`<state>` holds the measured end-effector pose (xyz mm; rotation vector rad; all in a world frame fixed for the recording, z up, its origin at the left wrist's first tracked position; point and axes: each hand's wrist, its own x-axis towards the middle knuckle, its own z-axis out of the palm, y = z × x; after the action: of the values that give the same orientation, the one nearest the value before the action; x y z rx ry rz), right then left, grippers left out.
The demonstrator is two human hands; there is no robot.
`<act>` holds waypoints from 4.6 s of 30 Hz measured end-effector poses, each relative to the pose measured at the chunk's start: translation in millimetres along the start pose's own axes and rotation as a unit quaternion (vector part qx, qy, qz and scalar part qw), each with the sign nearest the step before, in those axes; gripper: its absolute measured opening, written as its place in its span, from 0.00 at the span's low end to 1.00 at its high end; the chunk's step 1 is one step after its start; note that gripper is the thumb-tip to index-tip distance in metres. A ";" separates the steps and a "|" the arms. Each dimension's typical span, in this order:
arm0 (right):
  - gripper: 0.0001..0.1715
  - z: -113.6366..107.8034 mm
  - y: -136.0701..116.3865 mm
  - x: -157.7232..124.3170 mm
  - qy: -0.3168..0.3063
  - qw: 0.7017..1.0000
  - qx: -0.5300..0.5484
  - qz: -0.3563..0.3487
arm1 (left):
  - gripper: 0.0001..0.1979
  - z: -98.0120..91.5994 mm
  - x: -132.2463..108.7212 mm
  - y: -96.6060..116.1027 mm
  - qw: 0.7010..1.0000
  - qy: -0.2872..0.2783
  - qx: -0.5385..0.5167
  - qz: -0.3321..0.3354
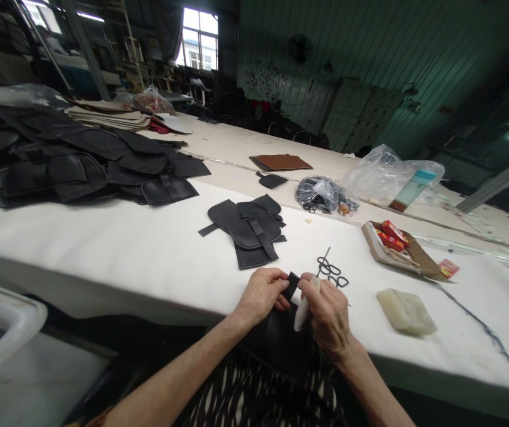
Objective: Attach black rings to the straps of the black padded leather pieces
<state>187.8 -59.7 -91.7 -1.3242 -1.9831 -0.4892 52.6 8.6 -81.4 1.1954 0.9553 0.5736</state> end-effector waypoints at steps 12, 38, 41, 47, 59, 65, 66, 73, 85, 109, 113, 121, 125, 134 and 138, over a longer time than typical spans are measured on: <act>0.11 1.0 4.7 -6.7 0.031 0.998 0.038 0.033 | 0.26 -1.8 -9.7 -12.3 0.996 0.002 -0.017 0.090; 0.11 3.6 -6.9 -5.4 0.040 0.998 0.023 0.033 | 0.11 -2.6 -12.8 -14.3 0.993 -0.006 -0.032 0.118; 0.11 6.7 -6.4 -7.8 0.041 0.998 0.024 0.041 | 0.10 -2.5 -13.3 -12.9 0.993 0.006 -0.019 0.113; 0.11 10.7 -7.2 -9.4 0.053 0.998 0.020 0.040 | 0.09 -2.9 -9.5 -14.4 0.994 -0.004 -0.034 0.108; 0.12 2.5 -13.9 2.9 0.053 0.997 -0.030 -0.055 | 0.05 -5.0 -7.0 -2.5 0.996 -0.013 -0.073 0.046; 0.11 6.3 -15.9 -8.3 0.061 0.996 0.051 0.036 | 0.13 -6.8 -6.9 -8.6 0.992 -0.033 -0.088 0.079; 0.11 8.0 -16.2 -12.1 0.060 0.992 0.078 0.075 | 0.15 -7.2 -6.7 -8.8 0.992 -0.039 -0.091 0.079; 0.02 9.5 -25.5 -13.2 0.072 0.933 0.215 0.281 | 0.11 -8.5 -7.1 -4.8 0.993 -0.040 -0.089 0.059; 0.10 5.0 -30.3 10.0 0.032 0.835 0.342 0.430 | 0.08 -4.1 -9.8 -13.0 0.992 0.000 -0.066 0.107; 0.06 -17.6 -27.8 22.9 0.015 0.898 0.289 0.331 | 0.27 -23.3 -46.1 0.3 0.928 -0.109 -0.231 -0.271; 0.11 -24.4 -53.0 11.6 -0.033 0.961 0.240 0.132 | 0.21 -23.3 -37.9 3.1 0.921 -0.084 -0.270 -0.267; 0.12 -13.0 -75.1 -9.3 -0.013 0.987 0.085 -0.134 | 0.13 -9.3 -37.0 0.5 0.946 -0.021 -0.240 -0.219; 0.14 -15.8 -71.8 -17.4 -0.010 0.988 0.142 -0.053 | 0.10 -7.1 -41.7 -1.3 0.953 0.001 -0.235 -0.193; 0.04 -18.7 -70.8 -19.0 0.053 0.895 0.288 0.336 | 0.07 6.3 -54.2 -9.4 0.944 0.048 -0.312 -0.093; 0.05 -20.6 -69.5 -12.7 0.037 0.914 0.255 0.315 | 0.08 9.7 -56.6 -9.5 0.952 0.061 -0.296 -0.056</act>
<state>134.6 -109.5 -82.1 -1.4579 -1.3656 0.2688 31.3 -44.8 -72.2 0.5705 0.8633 0.7810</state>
